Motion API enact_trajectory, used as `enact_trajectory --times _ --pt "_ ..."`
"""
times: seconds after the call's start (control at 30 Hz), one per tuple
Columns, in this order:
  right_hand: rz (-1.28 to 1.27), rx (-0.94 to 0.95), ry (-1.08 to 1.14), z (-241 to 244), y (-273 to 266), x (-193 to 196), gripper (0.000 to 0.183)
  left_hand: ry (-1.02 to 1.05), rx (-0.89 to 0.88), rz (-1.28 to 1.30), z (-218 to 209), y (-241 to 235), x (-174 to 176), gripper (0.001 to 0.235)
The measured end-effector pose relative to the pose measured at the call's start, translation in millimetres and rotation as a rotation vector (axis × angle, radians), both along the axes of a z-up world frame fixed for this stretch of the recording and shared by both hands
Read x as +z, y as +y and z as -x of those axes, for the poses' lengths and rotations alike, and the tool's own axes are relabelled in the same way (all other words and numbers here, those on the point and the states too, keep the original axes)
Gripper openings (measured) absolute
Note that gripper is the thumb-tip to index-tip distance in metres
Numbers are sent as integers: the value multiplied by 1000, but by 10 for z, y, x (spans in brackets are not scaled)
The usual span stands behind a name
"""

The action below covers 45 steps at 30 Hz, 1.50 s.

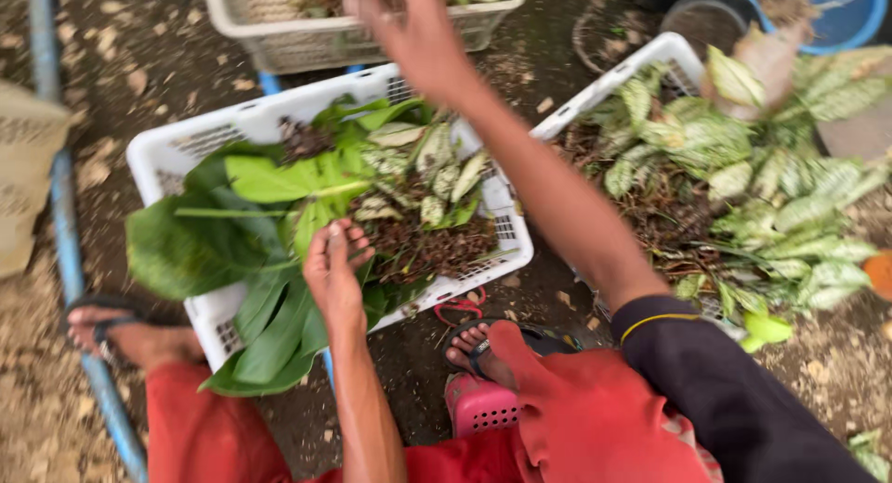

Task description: The person sits on the ground and cleans the roots of small plants by hand, removing soil and debris. The cleaned plants are placed into a white plastic basket.

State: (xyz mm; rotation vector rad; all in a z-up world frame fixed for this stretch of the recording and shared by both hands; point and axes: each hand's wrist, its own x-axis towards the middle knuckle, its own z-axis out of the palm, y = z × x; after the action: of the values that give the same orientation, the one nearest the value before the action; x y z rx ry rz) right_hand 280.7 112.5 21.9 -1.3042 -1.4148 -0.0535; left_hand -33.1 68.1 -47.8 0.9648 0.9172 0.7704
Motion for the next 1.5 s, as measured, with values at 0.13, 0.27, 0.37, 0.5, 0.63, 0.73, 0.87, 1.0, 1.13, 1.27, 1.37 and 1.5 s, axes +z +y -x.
enact_trajectory --times 0.13,0.27,0.37,0.5,0.63,0.73,0.87,1.0,1.13,1.27,1.37,1.5 --pt "253 -246 461 212 -1367 -530 38 5 -45 -2 -90 -35 11 23" --pt "450 -781 489 -343 -2586 -798 16 3 -44 3 -125 -21 21 25" --pt "913 -740 213 -677 -2988 -1071 16 6 -52 7 -186 -2 51 26" --pt "1130 -726 -46 -628 -3182 -1523 32 -7 -99 -9 -235 -69 15 28" --pt "927 -838 8 -548 -3111 -1400 21 25 -134 -11 -219 -139 39 28" --pt "762 -854 334 -457 -3114 -908 18 34 -138 -14 -227 -122 64 27" --pt "413 -643 613 -126 -3073 -183 16 40 -171 -62 -276 -149 110 27" --pt "273 -198 847 356 -2758 183 22 -8 -267 -122 -370 -327 184 26" --pt "424 160 929 858 -2304 123 11 -65 -396 -126 -387 -476 286 29" --pt "639 412 1068 1201 -1870 -116 8 -223 -267 -140 -333 -432 308 31" --pt "719 518 964 1317 -1617 -183 10 -236 -75 -58 -244 -276 271 27" --pt "601 408 583 1412 -1438 -130 11 -150 -13 -123 -148 -129 181 22"
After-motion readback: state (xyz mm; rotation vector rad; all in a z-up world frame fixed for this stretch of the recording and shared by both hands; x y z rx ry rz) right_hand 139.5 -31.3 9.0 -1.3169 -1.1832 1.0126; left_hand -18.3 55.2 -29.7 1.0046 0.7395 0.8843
